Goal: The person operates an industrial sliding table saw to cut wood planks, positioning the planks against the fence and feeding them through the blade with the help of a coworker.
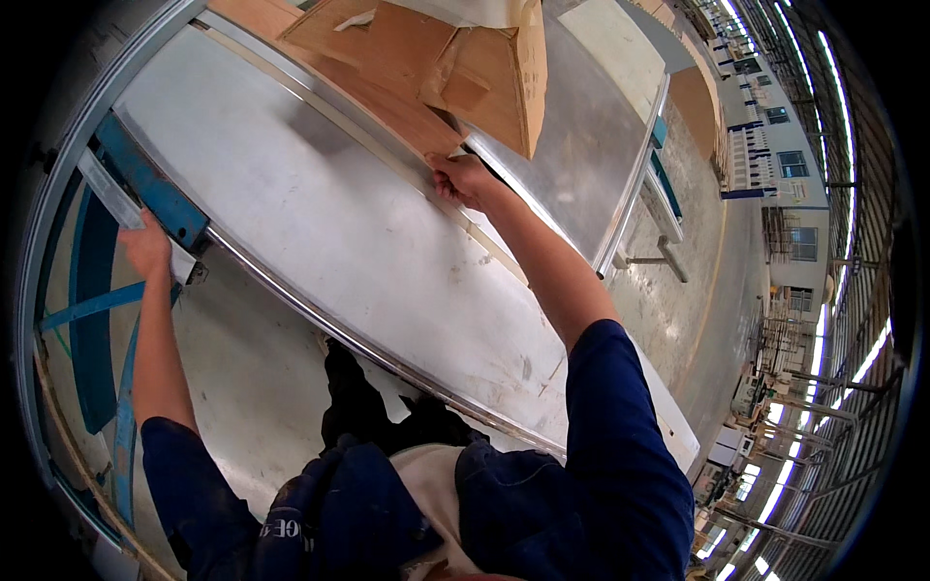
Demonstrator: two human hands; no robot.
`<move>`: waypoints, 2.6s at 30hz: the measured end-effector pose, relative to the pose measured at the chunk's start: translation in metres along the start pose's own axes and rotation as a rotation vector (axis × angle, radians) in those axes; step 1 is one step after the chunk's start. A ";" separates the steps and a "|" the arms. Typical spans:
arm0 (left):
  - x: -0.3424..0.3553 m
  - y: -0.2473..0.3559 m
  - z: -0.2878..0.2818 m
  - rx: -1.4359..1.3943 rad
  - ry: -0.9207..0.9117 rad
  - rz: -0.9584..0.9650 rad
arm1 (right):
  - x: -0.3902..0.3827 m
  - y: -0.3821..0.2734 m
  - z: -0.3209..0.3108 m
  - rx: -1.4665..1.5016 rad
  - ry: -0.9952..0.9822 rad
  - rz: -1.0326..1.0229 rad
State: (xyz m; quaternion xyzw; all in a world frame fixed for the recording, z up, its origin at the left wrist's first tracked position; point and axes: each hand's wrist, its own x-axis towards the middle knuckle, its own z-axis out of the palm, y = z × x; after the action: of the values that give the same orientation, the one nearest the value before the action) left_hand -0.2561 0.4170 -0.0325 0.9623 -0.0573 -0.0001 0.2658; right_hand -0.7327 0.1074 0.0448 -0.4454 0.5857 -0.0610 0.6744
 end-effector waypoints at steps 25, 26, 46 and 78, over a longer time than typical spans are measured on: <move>-0.027 0.030 -0.036 -0.071 -0.073 -0.062 | -0.068 0.026 0.072 -0.661 0.422 -0.451; -0.026 0.030 -0.039 -0.073 -0.067 -0.067 | -0.070 0.027 0.072 -0.690 0.421 -0.476; -0.100 0.010 -0.026 -0.289 -0.267 -0.088 | -0.344 0.316 -0.144 -0.749 0.575 -0.075; -0.553 -0.043 -0.070 -0.264 -0.348 -0.070 | -0.472 0.505 -0.357 -0.764 0.810 -0.458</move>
State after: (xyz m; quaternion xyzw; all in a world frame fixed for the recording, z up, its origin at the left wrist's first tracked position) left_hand -0.7990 0.5507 -0.0111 0.9061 -0.0682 -0.1831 0.3753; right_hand -1.4007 0.5045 0.0824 -0.7123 0.6657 -0.1547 0.1594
